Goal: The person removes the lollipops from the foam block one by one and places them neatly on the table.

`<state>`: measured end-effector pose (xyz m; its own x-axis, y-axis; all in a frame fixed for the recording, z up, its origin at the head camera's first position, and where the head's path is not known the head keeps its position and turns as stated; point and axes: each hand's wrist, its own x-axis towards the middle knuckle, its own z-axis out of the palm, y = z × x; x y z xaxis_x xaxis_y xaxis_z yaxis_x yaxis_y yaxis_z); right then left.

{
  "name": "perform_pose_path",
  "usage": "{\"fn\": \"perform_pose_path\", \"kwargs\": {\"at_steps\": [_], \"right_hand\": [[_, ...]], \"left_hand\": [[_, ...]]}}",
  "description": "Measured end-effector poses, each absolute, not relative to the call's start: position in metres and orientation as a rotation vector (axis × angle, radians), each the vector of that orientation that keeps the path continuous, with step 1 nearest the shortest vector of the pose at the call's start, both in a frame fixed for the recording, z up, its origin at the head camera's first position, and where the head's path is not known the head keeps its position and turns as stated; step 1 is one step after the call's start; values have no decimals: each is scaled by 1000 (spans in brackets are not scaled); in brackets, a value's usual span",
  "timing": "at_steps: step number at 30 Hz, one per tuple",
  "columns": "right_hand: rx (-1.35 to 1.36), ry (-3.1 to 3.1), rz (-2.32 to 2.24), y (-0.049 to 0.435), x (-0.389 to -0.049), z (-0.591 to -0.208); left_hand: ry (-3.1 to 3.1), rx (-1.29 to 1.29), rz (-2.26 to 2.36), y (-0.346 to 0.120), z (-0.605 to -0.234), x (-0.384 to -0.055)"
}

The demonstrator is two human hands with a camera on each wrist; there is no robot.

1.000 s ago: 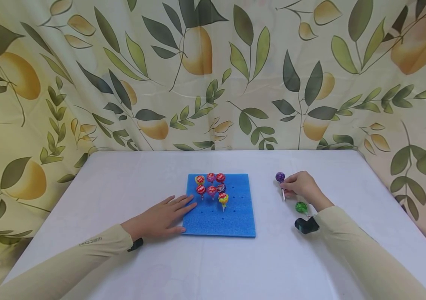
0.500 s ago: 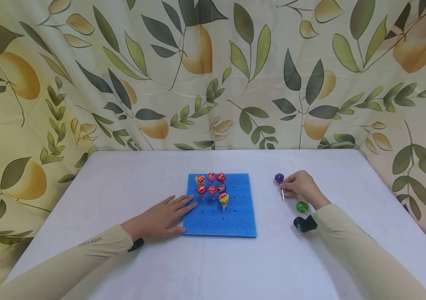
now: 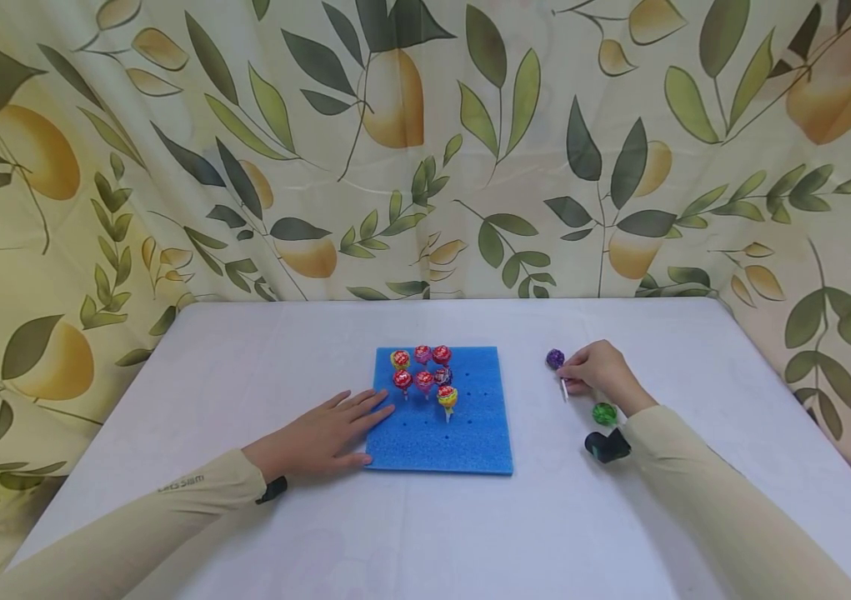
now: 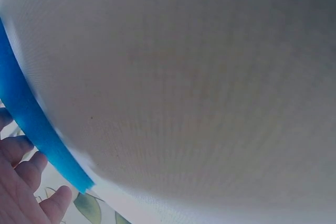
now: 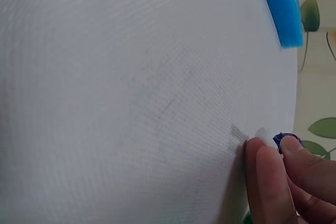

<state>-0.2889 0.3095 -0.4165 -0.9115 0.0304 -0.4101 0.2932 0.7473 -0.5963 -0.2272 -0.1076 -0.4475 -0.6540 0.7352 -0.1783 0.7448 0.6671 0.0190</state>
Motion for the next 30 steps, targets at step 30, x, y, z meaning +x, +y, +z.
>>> {"fn": "perform_pose_path", "kwargs": {"at_steps": [30], "right_hand": [[243, 2603, -823, 311, -291, -415]], "left_hand": [[2713, 1250, -55, -109, -447, -227]]}}
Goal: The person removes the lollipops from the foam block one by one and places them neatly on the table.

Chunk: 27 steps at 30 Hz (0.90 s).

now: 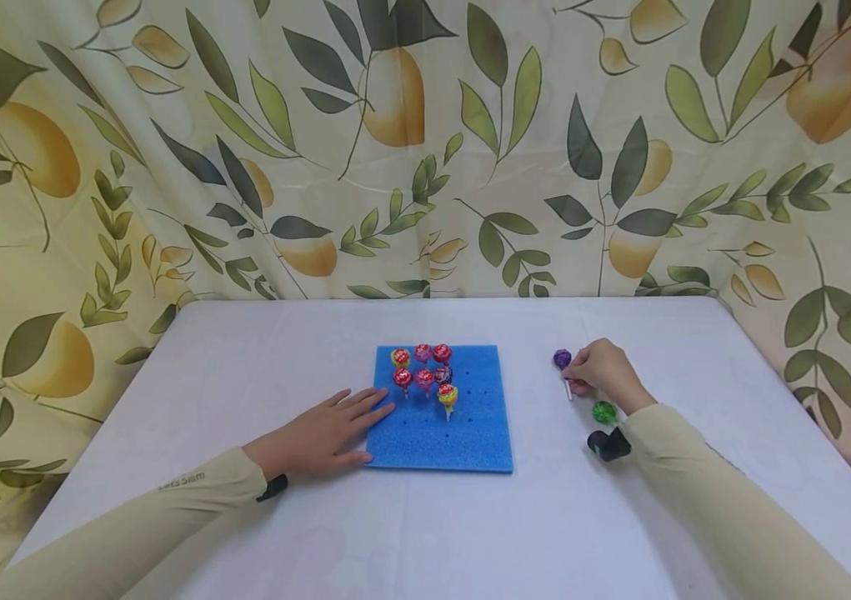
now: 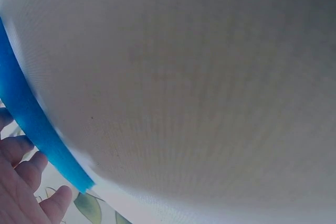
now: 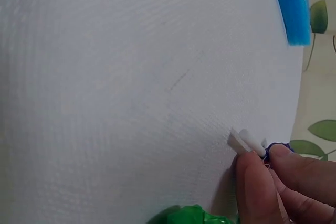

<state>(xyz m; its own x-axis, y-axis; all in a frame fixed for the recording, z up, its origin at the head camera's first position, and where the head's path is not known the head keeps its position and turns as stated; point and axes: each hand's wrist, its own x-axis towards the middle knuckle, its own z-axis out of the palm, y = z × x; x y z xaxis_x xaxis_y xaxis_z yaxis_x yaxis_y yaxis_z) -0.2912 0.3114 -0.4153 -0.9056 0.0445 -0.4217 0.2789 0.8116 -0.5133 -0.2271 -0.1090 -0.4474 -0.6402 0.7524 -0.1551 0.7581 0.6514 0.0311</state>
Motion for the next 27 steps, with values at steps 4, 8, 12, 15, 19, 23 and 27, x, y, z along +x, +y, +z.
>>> {"fn": "perform_pose_path", "kwargs": {"at_steps": [4, 8, 12, 15, 19, 23, 27], "right_hand": [[234, 2607, -818, 311, -289, -414], [207, 2603, -844, 312, -288, -413], [196, 2580, -883, 314, -288, -413], [193, 2568, -901, 315, -287, -412], [193, 2549, -919, 317, -286, -410], [179, 2525, -941, 321, -285, -409], [170, 2500, -987, 327, -284, -409]], "left_hand": [[2708, 1241, -53, -108, -446, -227], [2706, 1238, -54, -108, -445, -226], [2704, 1234, -54, -108, -444, -226], [2704, 1231, -50, -107, -444, -226], [2704, 1231, -47, -107, -443, -226], [2708, 1234, -47, -107, -444, -226], [2708, 1242, -46, -107, -444, -226]]}}
